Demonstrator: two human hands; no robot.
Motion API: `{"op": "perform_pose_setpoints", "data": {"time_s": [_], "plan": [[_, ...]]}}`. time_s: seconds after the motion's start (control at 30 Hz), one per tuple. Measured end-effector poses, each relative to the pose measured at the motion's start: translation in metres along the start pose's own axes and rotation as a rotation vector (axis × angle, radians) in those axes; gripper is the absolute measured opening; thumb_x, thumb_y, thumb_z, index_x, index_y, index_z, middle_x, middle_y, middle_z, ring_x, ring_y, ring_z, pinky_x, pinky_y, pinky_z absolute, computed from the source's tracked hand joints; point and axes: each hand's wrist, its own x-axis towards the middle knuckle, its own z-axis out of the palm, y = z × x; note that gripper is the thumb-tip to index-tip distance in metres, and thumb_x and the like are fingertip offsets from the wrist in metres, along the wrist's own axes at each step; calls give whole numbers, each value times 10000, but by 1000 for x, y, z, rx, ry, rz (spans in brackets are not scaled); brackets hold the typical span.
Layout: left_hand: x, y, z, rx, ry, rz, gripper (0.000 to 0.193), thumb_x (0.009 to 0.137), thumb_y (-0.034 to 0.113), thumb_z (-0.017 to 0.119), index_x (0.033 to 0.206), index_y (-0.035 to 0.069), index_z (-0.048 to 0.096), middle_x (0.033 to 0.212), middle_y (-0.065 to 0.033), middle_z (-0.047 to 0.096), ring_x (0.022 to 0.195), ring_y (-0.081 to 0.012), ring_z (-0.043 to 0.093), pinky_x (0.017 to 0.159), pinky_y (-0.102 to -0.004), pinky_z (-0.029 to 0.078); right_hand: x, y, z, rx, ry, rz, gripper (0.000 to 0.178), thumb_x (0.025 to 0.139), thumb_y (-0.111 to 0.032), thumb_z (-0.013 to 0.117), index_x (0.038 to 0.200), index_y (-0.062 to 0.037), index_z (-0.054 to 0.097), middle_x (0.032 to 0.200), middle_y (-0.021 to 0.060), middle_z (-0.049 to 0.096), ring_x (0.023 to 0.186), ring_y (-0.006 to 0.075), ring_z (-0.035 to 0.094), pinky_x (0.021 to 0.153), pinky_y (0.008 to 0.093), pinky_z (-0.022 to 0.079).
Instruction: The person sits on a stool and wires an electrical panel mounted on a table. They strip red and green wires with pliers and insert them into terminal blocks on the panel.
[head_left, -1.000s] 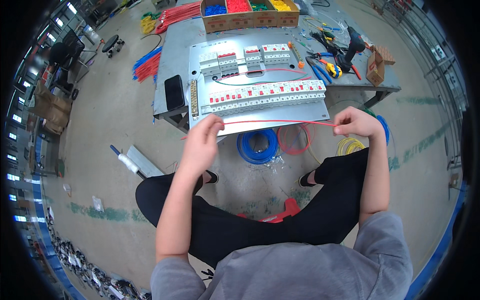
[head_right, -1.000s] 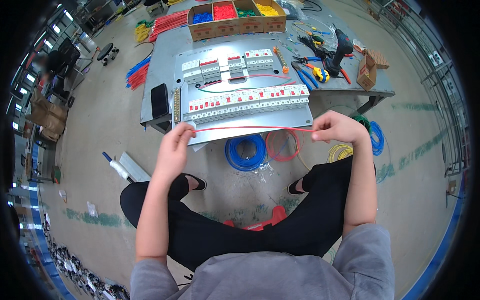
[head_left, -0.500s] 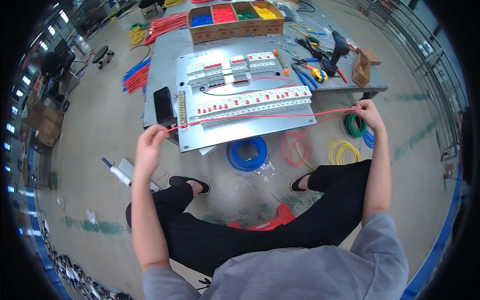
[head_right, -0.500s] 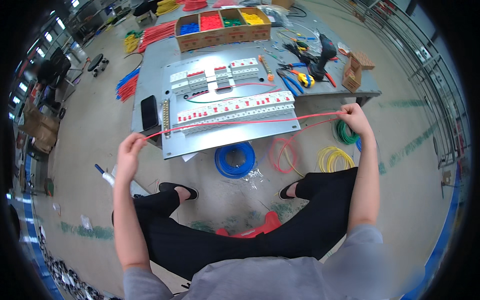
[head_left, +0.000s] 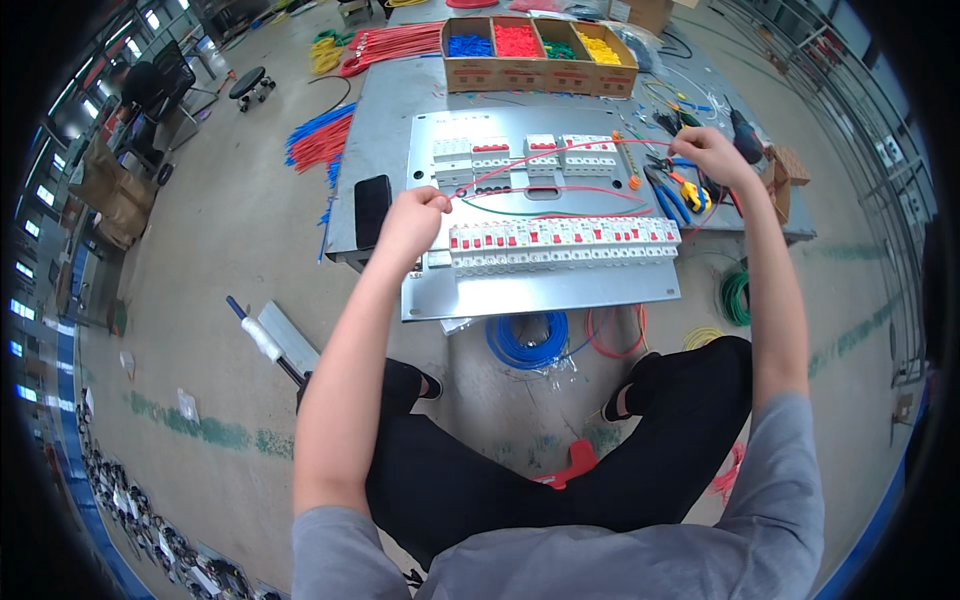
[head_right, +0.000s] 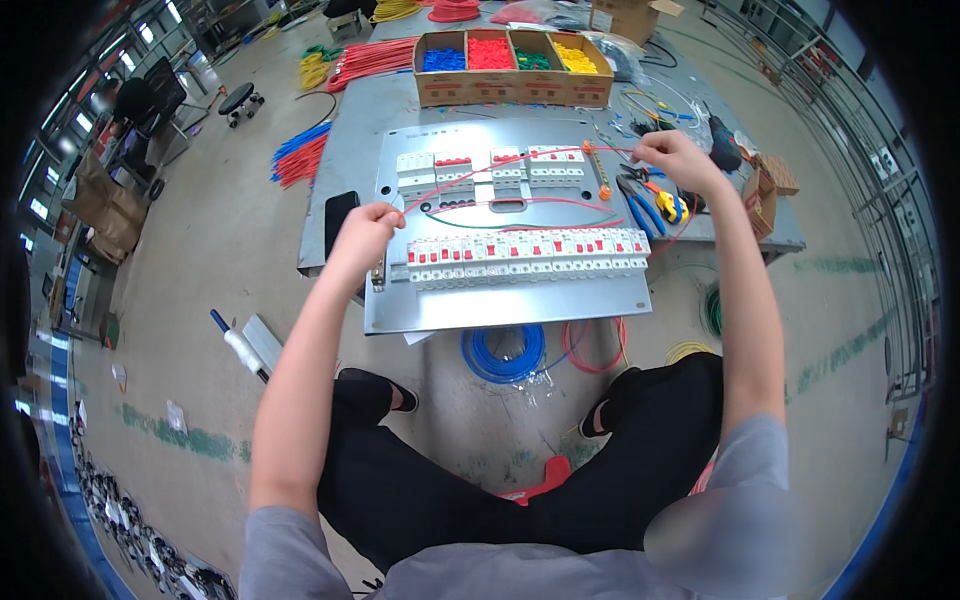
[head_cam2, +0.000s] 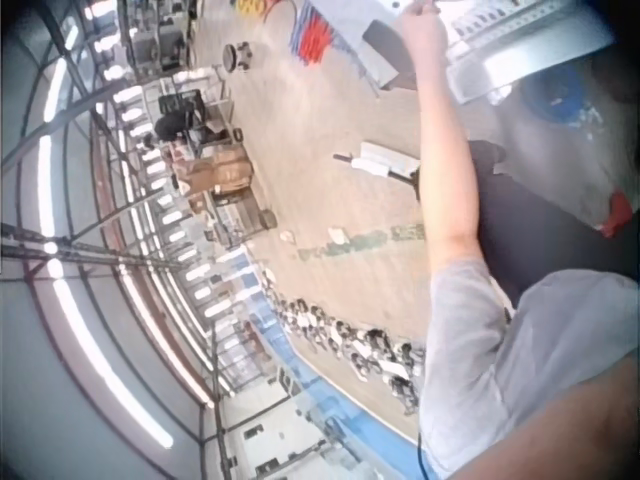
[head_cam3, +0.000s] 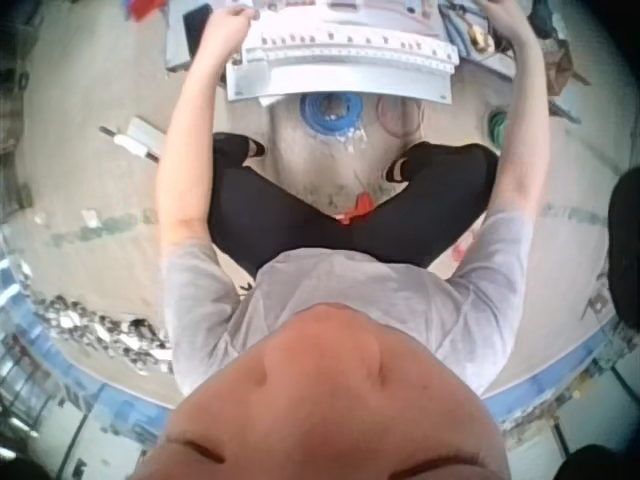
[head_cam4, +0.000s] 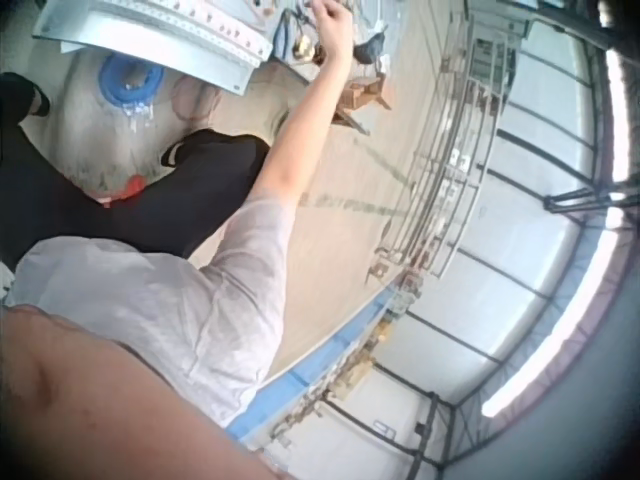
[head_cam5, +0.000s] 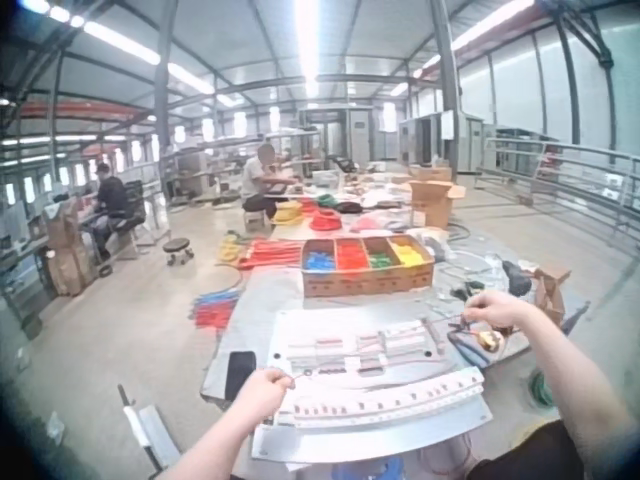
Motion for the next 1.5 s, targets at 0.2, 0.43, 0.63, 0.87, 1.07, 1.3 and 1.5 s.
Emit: {"op": "perform_pose_setpoints", "data": {"time_s": [0.2, 0.43, 0.63, 0.87, 1.07, 1.3, 1.5], "plan": [[36, -29, 21, 308, 50, -72, 303, 972, 235, 585, 1050, 21, 786, 1006, -261, 756, 983, -421, 734, 900, -490, 572, 72, 0, 82, -22, -303, 210, 284, 1044, -271, 662, 1100, -18, 778, 991, 74, 761, 943, 176, 676, 881, 350, 530], [50, -52, 32, 188, -131, -153, 235, 989, 188, 621, 986, 26, 791, 847, -168, 748, 797, -269, 709, 775, -408, 554, 109, -57, 152, 43, -428, 143, 293, 1059, -282, 633, 1149, -43, 776, 1017, 102, 758, 950, 206, 681, 882, 372, 535], [73, -44, 42, 153, -313, -260, 228, 993, 162, 641, 1007, 10, 810, 839, -113, 751, 782, -183, 658, 757, -354, 530, 125, -63, 191, -9, -485, 171, 291, 1032, -335, 670, 1142, -95, 793, 996, 114, 767, 938, 255, 709, 869, 402, 547], [89, -46, 60, 299, -338, -327, 254, 862, 179, 671, 1020, 86, 846, 1037, -205, 791, 977, -358, 763, 920, -423, 583, 134, -42, 210, -8, -464, 164, 283, 1014, -327, 690, 1139, -94, 790, 1015, 142, 768, 954, 300, 719, 864, 420, 550], [91, -46, 68, 338, -313, -328, 271, 862, 143, 621, 997, 75, 845, 987, -204, 779, 937, -352, 742, 891, -427, 575, 130, -31, 201, -46, -463, 155, 274, 1006, -274, 697, 1144, -52, 780, 1030, 162, 771, 962, 320, 725, 873, 424, 557], [88, -43, 67, 302, -301, -338, 276, 844, 140, 626, 1002, 71, 841, 1035, -249, 774, 1009, -404, 753, 952, -446, 579, 105, -6, 193, -28, -321, 22, 249, 986, -246, 713, 1084, -30, 786, 990, 167, 771, 907, 329, 728, 842, 419, 568], [89, -49, 68, 313, -289, -298, 267, 848, 154, 632, 988, 48, 833, 1039, -262, 768, 1002, -419, 748, 941, -458, 580, 101, -2, 203, -89, -202, -114, 212, 963, -204, 713, 1030, -16, 783, 959, 165, 771, 875, 328, 731, 809, 417, 575]]}}
